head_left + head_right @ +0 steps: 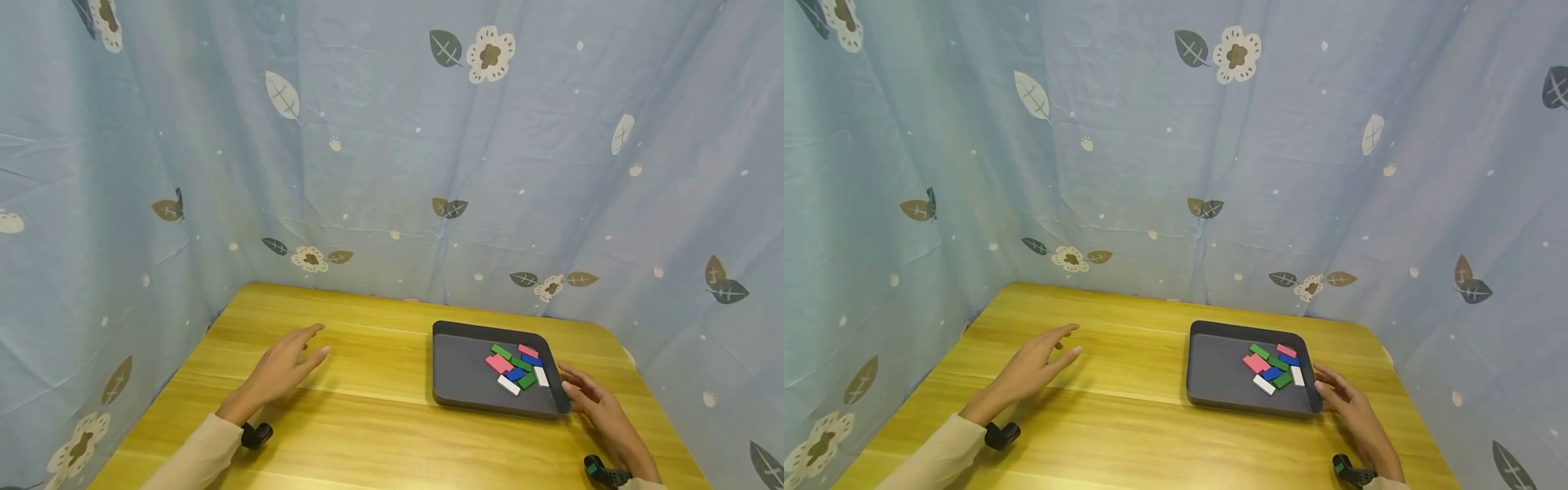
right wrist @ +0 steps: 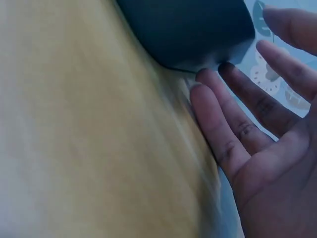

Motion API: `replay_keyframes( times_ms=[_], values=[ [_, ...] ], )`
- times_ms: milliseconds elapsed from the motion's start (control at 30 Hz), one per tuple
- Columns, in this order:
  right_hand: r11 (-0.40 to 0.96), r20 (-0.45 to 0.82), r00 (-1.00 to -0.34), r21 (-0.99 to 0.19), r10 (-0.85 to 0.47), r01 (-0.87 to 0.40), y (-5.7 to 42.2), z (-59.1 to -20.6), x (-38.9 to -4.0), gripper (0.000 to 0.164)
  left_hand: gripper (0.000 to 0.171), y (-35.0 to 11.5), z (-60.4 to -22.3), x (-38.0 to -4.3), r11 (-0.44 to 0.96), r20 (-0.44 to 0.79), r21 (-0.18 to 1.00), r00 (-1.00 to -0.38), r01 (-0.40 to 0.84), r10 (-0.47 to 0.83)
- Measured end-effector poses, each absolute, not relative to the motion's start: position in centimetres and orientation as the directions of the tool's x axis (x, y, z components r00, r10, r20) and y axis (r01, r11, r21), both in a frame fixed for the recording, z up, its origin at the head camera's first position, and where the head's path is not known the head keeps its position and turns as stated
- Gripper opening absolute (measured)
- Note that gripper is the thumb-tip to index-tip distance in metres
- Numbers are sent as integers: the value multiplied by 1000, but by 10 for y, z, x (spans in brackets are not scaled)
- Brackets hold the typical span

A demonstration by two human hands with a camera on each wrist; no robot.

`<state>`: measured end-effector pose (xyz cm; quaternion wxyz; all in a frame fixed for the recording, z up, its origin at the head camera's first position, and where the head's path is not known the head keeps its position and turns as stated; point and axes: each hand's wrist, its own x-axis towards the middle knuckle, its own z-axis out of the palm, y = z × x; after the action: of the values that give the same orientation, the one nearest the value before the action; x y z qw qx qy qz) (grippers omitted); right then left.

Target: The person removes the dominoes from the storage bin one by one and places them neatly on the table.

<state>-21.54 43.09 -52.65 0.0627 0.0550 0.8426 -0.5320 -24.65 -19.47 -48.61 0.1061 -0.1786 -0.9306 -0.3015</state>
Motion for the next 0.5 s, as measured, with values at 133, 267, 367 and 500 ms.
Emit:
replay_keyframes(
  times_ms=[133,267,367,500],
  values=[
    [350,-180,-984,-922,-9,166,437,-530,-222,74,69,-187,-485,-248,743,295,544,-918,389,265],
    [286,-203,-976,-942,-72,175,444,-533,-227,69,72,-178,-483,-250,731,272,562,-921,388,280],
    [307,-231,-966,-933,-114,187,448,-534,-229,68,72,-170,-484,-252,728,263,561,-919,393,293],
    [369,-262,-956,-908,-135,197,452,-533,-230,67,68,-157,-485,-257,734,261,538,-910,415,323]
  ],
)
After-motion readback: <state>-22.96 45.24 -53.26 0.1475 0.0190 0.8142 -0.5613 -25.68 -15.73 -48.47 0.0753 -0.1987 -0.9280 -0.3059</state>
